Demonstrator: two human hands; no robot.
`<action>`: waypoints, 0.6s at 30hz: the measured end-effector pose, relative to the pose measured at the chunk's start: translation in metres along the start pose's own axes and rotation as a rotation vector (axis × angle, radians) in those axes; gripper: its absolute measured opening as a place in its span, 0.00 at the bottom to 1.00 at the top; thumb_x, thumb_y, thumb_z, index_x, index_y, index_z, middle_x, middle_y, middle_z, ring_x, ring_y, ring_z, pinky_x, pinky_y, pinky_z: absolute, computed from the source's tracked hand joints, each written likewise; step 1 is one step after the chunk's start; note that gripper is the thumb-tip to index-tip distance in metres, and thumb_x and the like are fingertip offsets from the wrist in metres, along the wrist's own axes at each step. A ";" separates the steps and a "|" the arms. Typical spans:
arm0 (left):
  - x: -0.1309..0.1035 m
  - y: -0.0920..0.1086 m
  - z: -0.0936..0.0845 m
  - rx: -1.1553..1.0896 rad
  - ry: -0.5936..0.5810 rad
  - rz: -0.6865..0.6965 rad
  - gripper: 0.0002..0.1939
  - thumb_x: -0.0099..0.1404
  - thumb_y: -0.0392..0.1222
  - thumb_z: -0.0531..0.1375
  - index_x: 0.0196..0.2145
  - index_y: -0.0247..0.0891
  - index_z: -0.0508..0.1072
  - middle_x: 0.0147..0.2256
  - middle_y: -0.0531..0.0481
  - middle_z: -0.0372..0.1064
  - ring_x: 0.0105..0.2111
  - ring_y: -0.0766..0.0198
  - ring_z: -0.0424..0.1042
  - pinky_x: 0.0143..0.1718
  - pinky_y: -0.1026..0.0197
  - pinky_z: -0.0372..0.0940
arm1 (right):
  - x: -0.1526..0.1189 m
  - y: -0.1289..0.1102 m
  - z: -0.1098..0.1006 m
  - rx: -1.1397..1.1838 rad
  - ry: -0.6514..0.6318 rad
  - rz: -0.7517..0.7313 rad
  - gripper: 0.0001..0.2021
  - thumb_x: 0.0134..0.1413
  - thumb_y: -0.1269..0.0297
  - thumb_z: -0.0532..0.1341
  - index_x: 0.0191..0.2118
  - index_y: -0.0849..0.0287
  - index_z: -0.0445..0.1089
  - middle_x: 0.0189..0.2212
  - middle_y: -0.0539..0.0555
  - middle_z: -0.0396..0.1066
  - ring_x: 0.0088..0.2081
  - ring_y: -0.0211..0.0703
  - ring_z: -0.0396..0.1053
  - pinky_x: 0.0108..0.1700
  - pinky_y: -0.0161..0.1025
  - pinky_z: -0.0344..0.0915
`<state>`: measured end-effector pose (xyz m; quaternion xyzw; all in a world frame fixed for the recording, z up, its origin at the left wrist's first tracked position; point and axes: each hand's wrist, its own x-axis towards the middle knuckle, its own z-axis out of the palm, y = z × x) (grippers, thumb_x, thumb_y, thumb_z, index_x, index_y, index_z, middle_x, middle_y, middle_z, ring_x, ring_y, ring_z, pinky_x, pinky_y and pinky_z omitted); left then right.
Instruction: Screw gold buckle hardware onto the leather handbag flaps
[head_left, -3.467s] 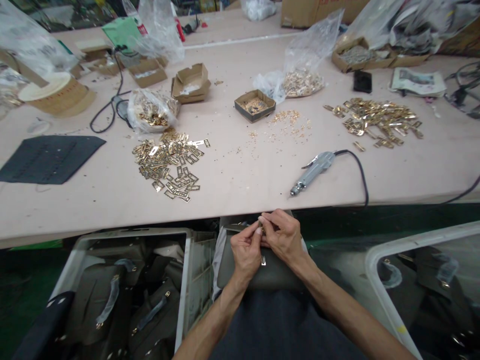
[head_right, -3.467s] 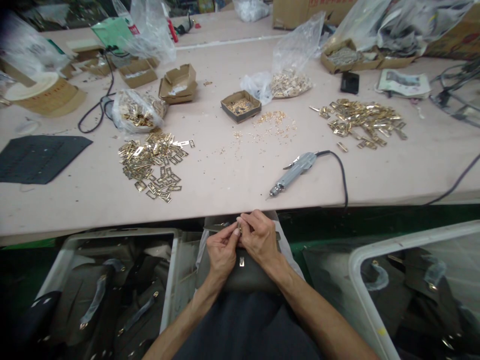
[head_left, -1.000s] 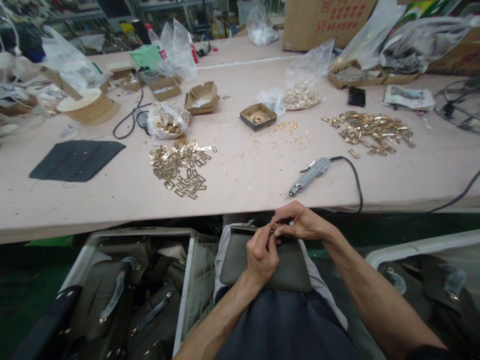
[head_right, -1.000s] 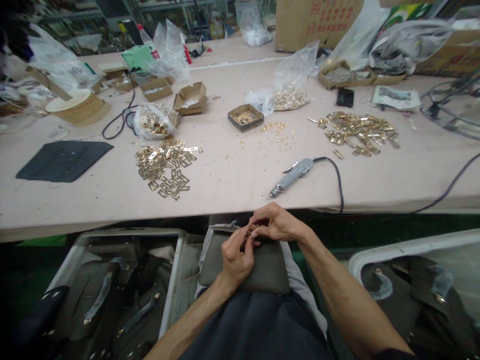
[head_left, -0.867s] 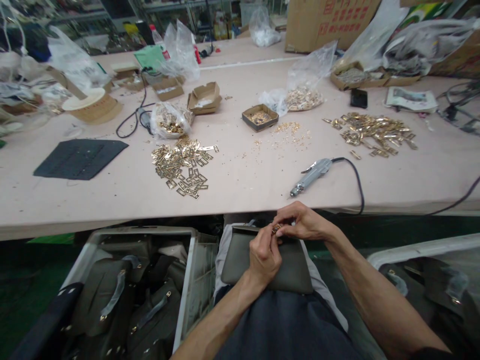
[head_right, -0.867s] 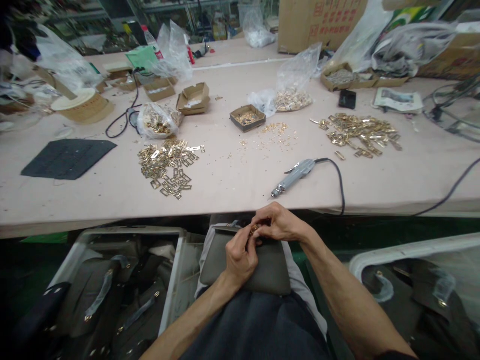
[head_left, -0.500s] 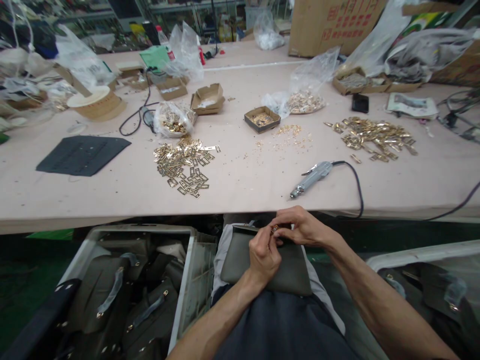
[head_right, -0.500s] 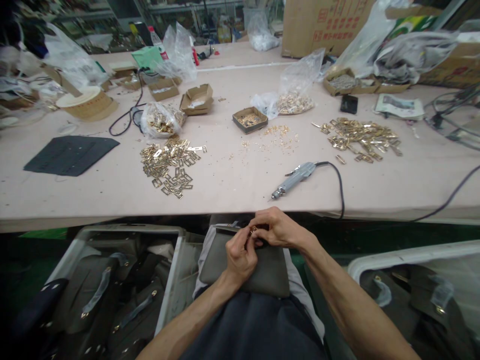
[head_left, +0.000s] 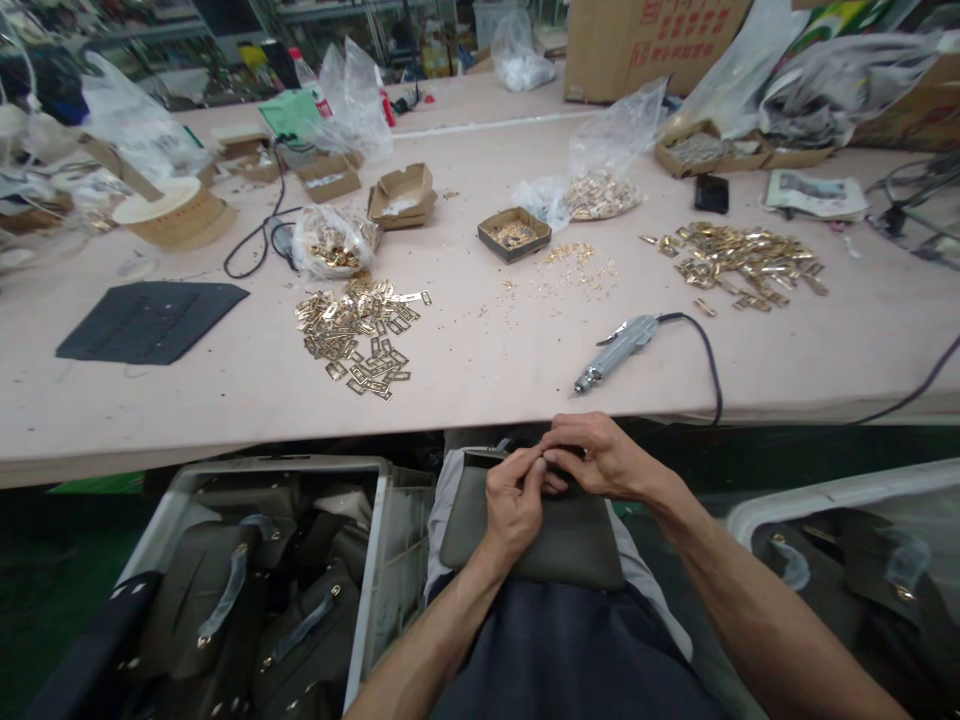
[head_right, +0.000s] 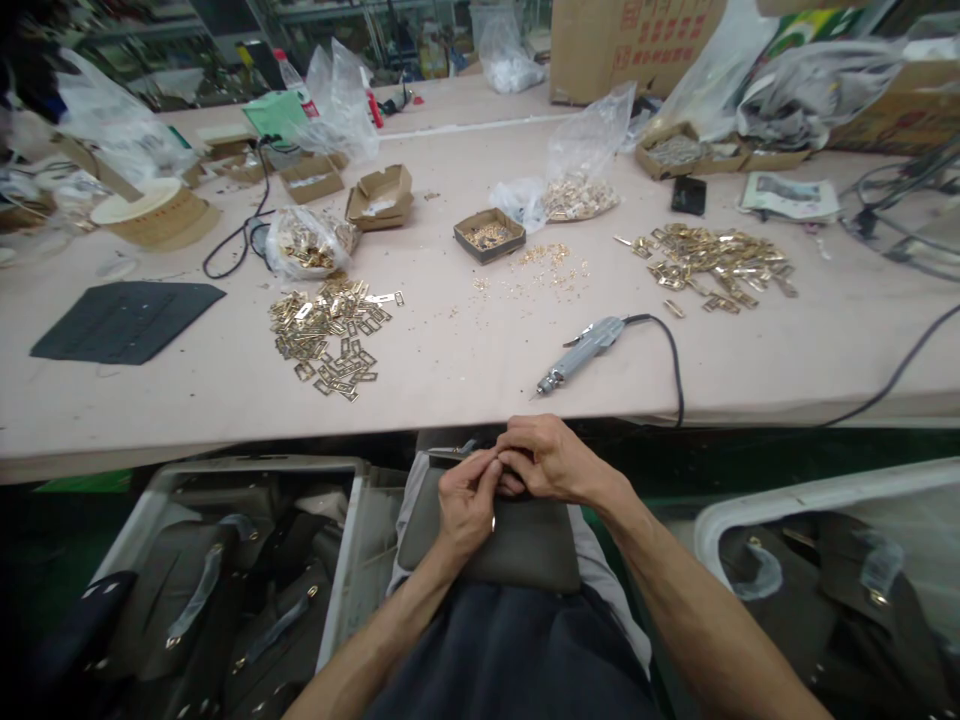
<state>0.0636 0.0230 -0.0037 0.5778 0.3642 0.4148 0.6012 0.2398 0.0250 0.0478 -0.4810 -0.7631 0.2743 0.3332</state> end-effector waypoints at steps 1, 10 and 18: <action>0.002 0.001 -0.003 -0.067 -0.059 -0.075 0.18 0.73 0.48 0.56 0.51 0.35 0.77 0.38 0.43 0.76 0.28 0.63 0.77 0.29 0.60 0.76 | 0.000 -0.001 -0.002 -0.005 -0.010 -0.018 0.08 0.65 0.71 0.59 0.38 0.61 0.76 0.28 0.54 0.68 0.27 0.39 0.62 0.30 0.36 0.56; 0.014 0.024 -0.031 -0.265 -0.404 -0.397 0.21 0.67 0.54 0.63 0.39 0.29 0.80 0.26 0.40 0.78 0.24 0.58 0.78 0.28 0.60 0.74 | 0.004 -0.014 -0.018 0.060 -0.183 -0.127 0.11 0.63 0.75 0.56 0.42 0.62 0.76 0.31 0.54 0.69 0.30 0.39 0.64 0.32 0.35 0.57; 0.006 0.012 -0.018 -0.394 -0.237 -0.425 0.25 0.63 0.58 0.67 0.34 0.27 0.79 0.24 0.40 0.76 0.22 0.61 0.76 0.25 0.62 0.73 | 0.013 -0.007 -0.022 0.122 -0.218 -0.120 0.10 0.60 0.76 0.57 0.37 0.61 0.77 0.30 0.53 0.70 0.30 0.39 0.65 0.33 0.35 0.59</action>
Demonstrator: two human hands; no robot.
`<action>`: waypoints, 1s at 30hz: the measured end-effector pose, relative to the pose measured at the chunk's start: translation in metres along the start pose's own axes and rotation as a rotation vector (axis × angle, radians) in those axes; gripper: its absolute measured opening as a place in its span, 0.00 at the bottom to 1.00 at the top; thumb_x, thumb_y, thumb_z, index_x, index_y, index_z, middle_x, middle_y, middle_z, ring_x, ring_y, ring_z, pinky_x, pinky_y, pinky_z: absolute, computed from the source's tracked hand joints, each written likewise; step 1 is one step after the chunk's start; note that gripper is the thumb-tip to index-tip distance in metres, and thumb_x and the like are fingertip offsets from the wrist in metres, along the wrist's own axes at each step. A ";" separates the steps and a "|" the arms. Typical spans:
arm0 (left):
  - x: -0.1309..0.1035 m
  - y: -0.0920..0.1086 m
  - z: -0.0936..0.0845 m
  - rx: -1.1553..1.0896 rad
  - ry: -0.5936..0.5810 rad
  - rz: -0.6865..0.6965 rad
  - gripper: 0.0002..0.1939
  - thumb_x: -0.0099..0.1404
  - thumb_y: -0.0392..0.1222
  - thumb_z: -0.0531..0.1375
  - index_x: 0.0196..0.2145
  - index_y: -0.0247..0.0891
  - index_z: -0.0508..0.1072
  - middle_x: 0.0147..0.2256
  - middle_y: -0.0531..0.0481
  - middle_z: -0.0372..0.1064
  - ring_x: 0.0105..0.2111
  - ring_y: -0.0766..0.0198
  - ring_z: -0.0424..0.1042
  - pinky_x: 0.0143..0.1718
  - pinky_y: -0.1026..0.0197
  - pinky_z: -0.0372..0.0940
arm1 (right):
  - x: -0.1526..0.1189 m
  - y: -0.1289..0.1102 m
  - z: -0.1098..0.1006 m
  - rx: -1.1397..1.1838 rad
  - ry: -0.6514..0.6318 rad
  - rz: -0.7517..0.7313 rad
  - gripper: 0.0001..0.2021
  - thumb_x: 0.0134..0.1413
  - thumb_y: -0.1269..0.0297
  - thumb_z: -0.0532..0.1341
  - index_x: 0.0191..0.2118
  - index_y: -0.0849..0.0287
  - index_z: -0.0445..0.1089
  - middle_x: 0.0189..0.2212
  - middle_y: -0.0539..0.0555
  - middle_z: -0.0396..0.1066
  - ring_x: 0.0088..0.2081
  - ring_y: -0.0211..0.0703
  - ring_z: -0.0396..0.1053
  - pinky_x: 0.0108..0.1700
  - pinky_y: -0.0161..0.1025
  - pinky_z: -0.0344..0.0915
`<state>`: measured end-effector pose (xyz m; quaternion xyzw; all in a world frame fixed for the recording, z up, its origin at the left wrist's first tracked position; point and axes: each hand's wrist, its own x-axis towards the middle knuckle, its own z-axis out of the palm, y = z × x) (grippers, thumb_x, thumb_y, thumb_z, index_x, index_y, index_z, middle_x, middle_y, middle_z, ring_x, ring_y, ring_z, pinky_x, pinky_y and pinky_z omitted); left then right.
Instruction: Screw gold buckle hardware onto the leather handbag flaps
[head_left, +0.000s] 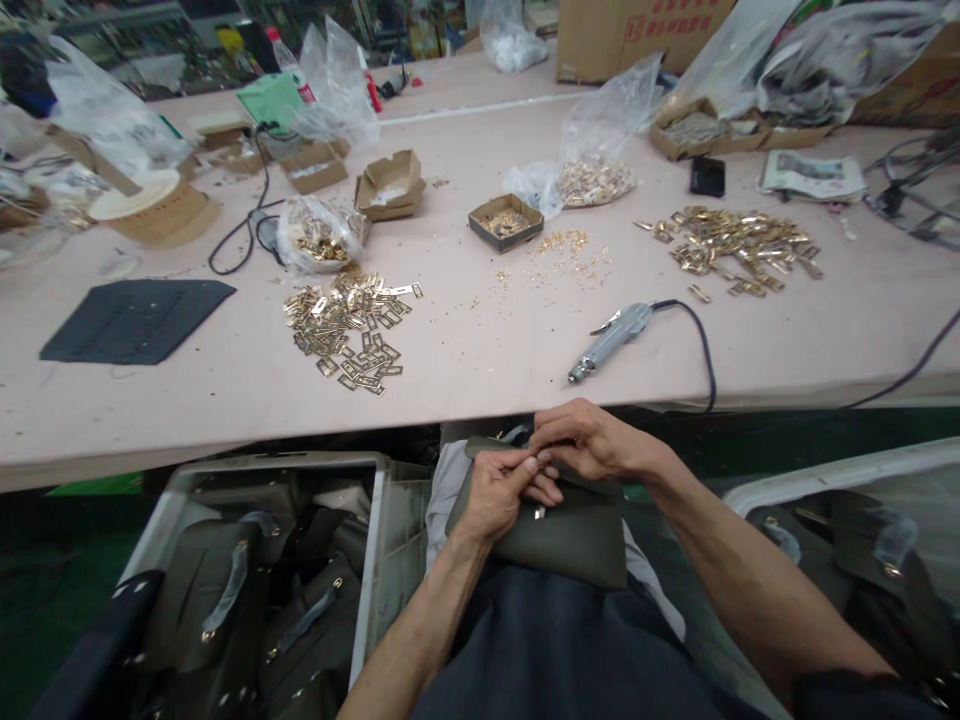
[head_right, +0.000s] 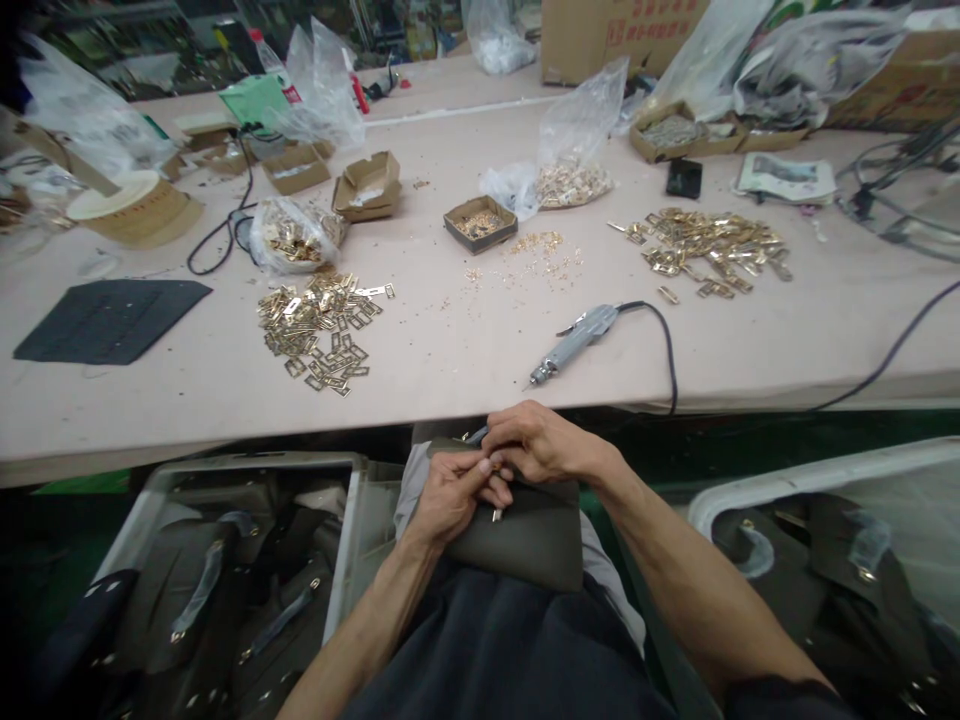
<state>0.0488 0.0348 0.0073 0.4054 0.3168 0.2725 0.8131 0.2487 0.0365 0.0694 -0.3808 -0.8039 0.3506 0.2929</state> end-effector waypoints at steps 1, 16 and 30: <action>0.001 -0.002 0.000 -0.031 0.000 -0.022 0.25 0.61 0.58 0.68 0.34 0.27 0.79 0.26 0.40 0.76 0.23 0.60 0.77 0.26 0.62 0.73 | 0.000 0.002 0.000 0.006 -0.010 0.006 0.10 0.60 0.76 0.57 0.37 0.61 0.77 0.30 0.53 0.70 0.30 0.39 0.65 0.33 0.35 0.59; -0.025 0.010 0.024 0.405 0.347 0.208 0.18 0.72 0.50 0.57 0.31 0.33 0.73 0.15 0.53 0.68 0.12 0.68 0.67 0.15 0.69 0.60 | 0.011 0.004 0.011 0.207 0.089 0.051 0.06 0.62 0.70 0.63 0.39 0.60 0.79 0.30 0.54 0.74 0.30 0.39 0.68 0.33 0.35 0.62; 0.007 -0.020 0.007 0.917 0.541 0.547 0.11 0.75 0.40 0.51 0.43 0.38 0.73 0.29 0.48 0.70 0.29 0.59 0.71 0.35 0.59 0.65 | 0.014 0.025 0.078 0.180 0.642 0.490 0.06 0.56 0.68 0.67 0.38 0.61 0.81 0.30 0.55 0.77 0.30 0.43 0.73 0.31 0.36 0.66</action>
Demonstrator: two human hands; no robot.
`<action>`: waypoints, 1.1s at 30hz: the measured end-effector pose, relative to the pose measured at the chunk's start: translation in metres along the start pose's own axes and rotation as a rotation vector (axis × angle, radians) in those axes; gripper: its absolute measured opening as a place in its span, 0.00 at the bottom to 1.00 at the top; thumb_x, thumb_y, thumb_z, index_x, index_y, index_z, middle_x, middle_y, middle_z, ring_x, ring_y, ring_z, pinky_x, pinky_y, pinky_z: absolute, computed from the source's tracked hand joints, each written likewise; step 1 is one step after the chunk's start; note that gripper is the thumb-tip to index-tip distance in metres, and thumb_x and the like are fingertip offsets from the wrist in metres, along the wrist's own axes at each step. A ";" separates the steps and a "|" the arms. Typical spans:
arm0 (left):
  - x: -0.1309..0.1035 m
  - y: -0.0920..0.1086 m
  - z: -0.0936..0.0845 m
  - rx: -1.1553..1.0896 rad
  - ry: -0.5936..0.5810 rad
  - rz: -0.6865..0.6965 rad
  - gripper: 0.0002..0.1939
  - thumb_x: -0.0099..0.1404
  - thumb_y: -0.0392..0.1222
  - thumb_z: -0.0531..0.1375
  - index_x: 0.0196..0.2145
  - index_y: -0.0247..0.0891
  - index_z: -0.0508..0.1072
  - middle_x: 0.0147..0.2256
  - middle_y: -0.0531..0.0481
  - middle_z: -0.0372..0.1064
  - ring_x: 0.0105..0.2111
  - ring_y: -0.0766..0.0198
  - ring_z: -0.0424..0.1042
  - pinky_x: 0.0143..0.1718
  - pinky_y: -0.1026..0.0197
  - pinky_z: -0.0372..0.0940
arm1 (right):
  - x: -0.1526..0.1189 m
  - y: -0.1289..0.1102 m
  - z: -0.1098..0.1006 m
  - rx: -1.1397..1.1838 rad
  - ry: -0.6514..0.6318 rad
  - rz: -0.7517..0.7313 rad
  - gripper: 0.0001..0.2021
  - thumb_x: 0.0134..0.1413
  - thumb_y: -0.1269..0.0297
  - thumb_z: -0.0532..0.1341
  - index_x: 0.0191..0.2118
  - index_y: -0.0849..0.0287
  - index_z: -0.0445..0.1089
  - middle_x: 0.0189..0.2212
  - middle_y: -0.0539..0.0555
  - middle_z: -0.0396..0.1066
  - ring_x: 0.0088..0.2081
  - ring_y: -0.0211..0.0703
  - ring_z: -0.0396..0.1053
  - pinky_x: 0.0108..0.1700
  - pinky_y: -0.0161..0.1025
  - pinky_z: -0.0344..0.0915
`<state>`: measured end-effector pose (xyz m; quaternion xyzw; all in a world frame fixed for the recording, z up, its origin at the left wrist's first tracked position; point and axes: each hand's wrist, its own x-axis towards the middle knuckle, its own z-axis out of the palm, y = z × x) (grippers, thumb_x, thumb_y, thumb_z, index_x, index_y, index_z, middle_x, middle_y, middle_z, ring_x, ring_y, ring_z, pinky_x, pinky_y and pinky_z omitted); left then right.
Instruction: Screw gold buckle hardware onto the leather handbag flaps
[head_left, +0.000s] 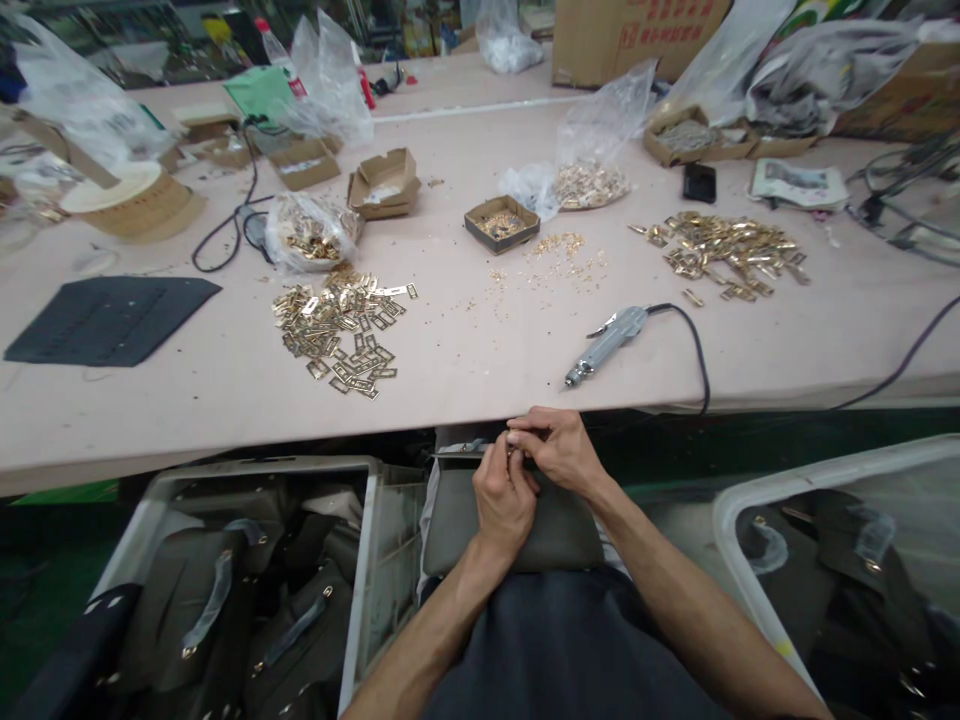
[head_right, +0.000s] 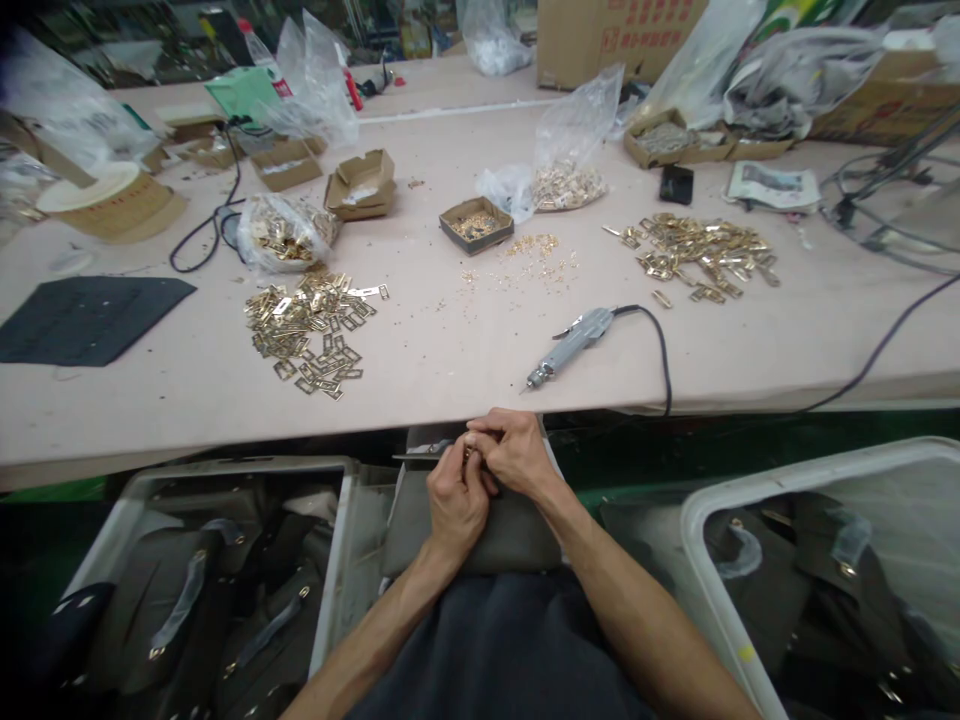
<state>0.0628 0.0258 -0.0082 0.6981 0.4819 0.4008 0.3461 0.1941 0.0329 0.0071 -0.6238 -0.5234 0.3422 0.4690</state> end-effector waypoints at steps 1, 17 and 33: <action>0.000 -0.001 0.002 0.037 0.007 0.020 0.11 0.75 0.39 0.50 0.41 0.38 0.72 0.29 0.47 0.69 0.31 0.58 0.71 0.35 0.59 0.64 | -0.001 0.000 0.001 -0.015 0.027 -0.016 0.06 0.56 0.68 0.67 0.38 0.61 0.81 0.31 0.56 0.77 0.30 0.44 0.73 0.32 0.36 0.66; -0.006 -0.011 0.009 0.132 0.000 0.041 0.12 0.75 0.37 0.47 0.35 0.39 0.68 0.29 0.46 0.67 0.30 0.58 0.68 0.32 0.60 0.61 | -0.016 0.002 0.013 -0.160 0.137 -0.179 0.07 0.61 0.68 0.62 0.37 0.60 0.79 0.29 0.54 0.74 0.29 0.43 0.71 0.33 0.38 0.65; 0.008 -0.014 -0.016 -0.689 -0.217 -0.536 0.21 0.61 0.51 0.68 0.42 0.29 0.79 0.26 0.44 0.78 0.22 0.58 0.78 0.25 0.60 0.76 | -0.017 -0.007 -0.010 -0.071 0.041 -0.153 0.05 0.60 0.66 0.67 0.40 0.59 0.80 0.30 0.53 0.75 0.30 0.40 0.72 0.32 0.35 0.67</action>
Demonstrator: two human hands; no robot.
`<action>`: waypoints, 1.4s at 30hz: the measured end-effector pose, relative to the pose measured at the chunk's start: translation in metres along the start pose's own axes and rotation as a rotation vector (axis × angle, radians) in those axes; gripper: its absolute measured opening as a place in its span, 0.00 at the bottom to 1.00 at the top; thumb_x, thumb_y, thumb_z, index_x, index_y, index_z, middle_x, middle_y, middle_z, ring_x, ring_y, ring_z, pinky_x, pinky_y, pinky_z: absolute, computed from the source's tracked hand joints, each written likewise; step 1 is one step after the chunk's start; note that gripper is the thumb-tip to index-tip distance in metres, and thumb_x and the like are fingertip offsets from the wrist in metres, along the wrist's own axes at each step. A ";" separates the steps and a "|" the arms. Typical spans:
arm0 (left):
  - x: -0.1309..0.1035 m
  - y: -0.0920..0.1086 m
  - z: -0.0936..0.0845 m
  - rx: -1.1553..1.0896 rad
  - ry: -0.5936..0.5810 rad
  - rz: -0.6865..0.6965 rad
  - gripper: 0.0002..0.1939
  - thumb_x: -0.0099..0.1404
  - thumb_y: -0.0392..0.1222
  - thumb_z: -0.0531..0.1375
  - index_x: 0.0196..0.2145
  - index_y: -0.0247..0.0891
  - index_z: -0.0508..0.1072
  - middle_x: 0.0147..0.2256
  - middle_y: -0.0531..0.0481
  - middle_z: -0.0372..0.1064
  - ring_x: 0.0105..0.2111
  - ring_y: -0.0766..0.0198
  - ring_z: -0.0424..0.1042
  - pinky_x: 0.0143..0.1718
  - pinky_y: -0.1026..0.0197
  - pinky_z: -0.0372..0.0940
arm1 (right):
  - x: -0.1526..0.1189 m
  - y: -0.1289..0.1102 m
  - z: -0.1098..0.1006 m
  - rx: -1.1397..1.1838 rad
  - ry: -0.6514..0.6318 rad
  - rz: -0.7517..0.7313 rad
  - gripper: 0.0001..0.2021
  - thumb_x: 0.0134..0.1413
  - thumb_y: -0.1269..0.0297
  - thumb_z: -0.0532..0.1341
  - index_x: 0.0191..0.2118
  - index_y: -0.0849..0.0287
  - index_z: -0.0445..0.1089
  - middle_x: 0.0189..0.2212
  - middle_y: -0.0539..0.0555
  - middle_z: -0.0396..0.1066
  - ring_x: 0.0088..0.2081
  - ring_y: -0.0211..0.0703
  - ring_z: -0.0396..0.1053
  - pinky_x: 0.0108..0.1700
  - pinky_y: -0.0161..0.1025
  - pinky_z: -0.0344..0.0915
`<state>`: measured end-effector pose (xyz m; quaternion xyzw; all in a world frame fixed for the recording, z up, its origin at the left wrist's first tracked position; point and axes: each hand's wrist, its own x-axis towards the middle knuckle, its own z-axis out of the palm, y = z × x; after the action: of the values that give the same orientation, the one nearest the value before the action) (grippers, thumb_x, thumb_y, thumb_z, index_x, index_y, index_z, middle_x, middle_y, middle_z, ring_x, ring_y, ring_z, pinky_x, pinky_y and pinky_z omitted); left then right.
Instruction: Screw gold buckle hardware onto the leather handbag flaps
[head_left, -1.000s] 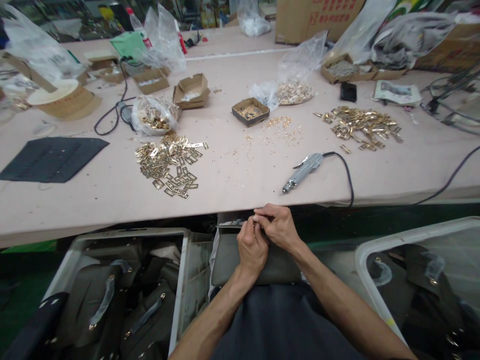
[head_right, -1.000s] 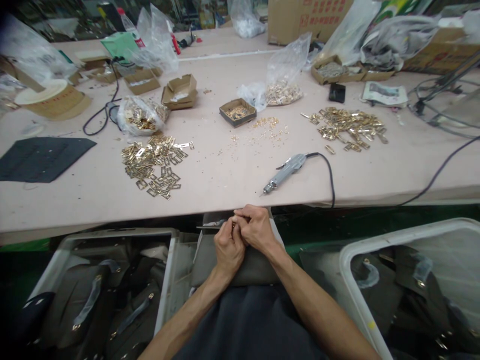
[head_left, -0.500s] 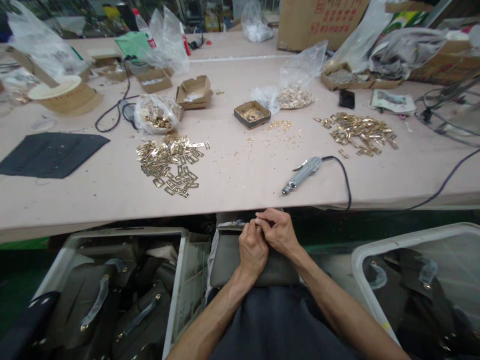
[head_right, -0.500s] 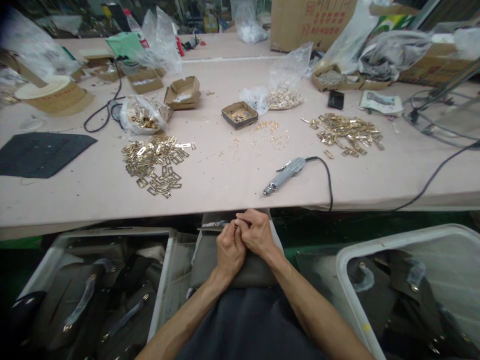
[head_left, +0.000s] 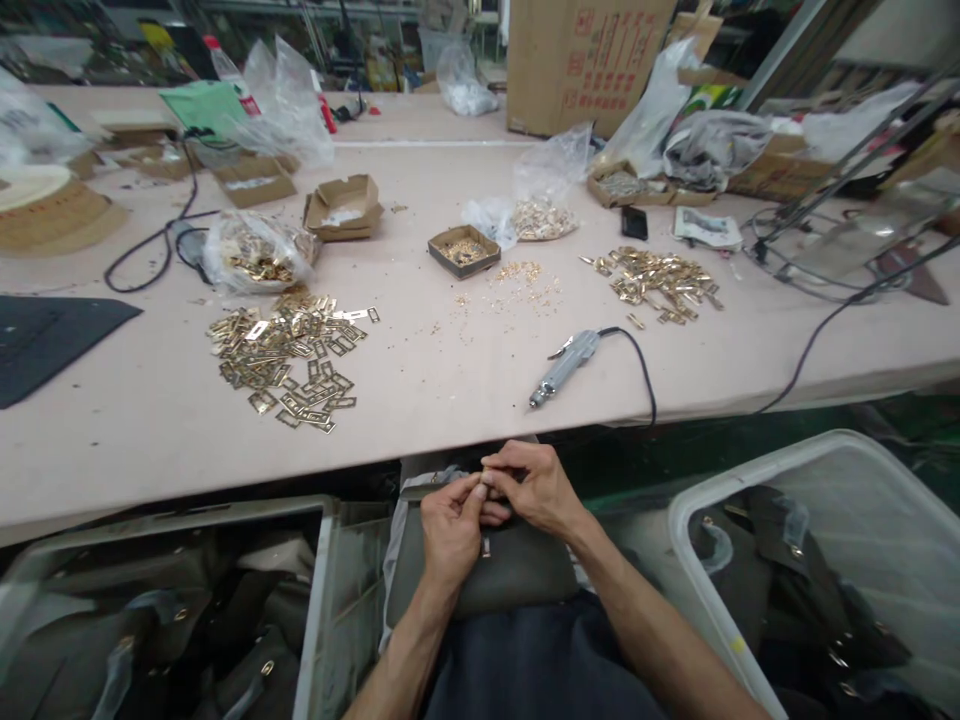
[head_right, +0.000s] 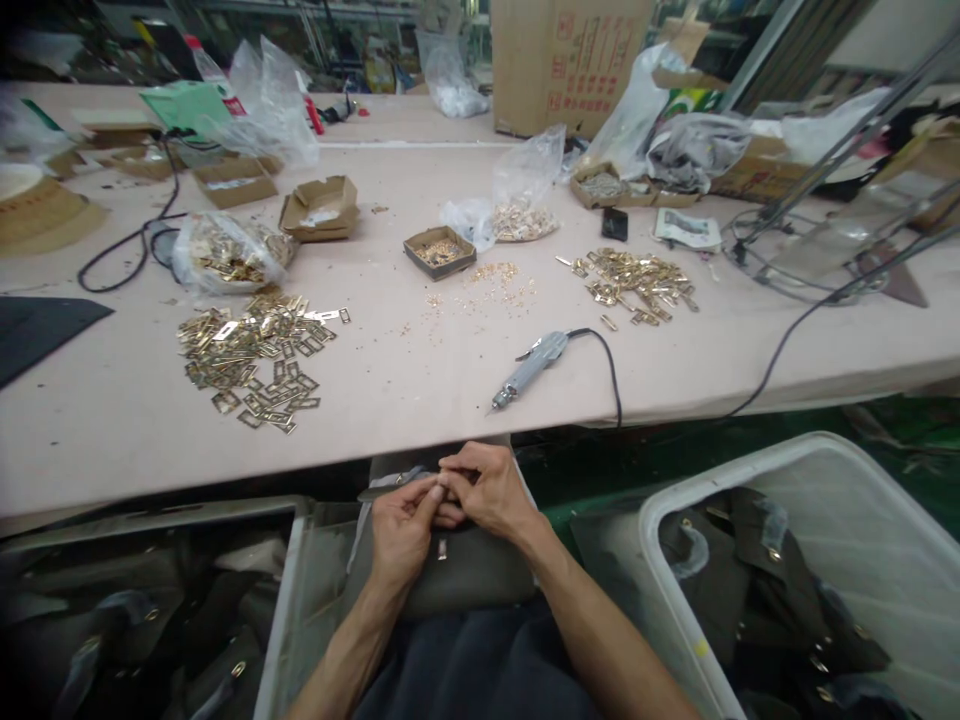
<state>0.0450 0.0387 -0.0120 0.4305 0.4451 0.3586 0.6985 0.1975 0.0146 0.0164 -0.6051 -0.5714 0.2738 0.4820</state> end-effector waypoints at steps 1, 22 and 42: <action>0.001 -0.001 0.002 -0.030 0.043 0.003 0.21 0.61 0.51 0.68 0.42 0.29 0.79 0.28 0.43 0.78 0.22 0.58 0.78 0.25 0.61 0.76 | 0.002 -0.005 -0.006 -0.032 0.025 -0.009 0.05 0.60 0.65 0.67 0.40 0.59 0.80 0.29 0.53 0.75 0.29 0.40 0.71 0.32 0.35 0.67; 0.013 -0.008 0.011 -0.193 0.192 0.053 0.17 0.64 0.50 0.66 0.36 0.29 0.78 0.29 0.43 0.77 0.25 0.57 0.80 0.25 0.63 0.75 | 0.060 -0.008 -0.035 -0.641 0.495 -0.029 0.14 0.65 0.58 0.59 0.45 0.63 0.75 0.30 0.57 0.71 0.32 0.48 0.69 0.41 0.44 0.67; 0.004 -0.011 0.001 -0.116 0.155 0.113 0.15 0.62 0.46 0.66 0.42 0.33 0.82 0.35 0.44 0.80 0.29 0.57 0.79 0.31 0.59 0.76 | 0.004 -0.010 0.025 -0.502 -0.167 -0.208 0.10 0.61 0.76 0.54 0.40 0.60 0.71 0.44 0.60 0.63 0.38 0.45 0.66 0.39 0.38 0.67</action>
<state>0.0489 0.0382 -0.0234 0.3846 0.4514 0.4550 0.6644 0.1723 0.0244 0.0167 -0.6190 -0.7181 0.1216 0.2940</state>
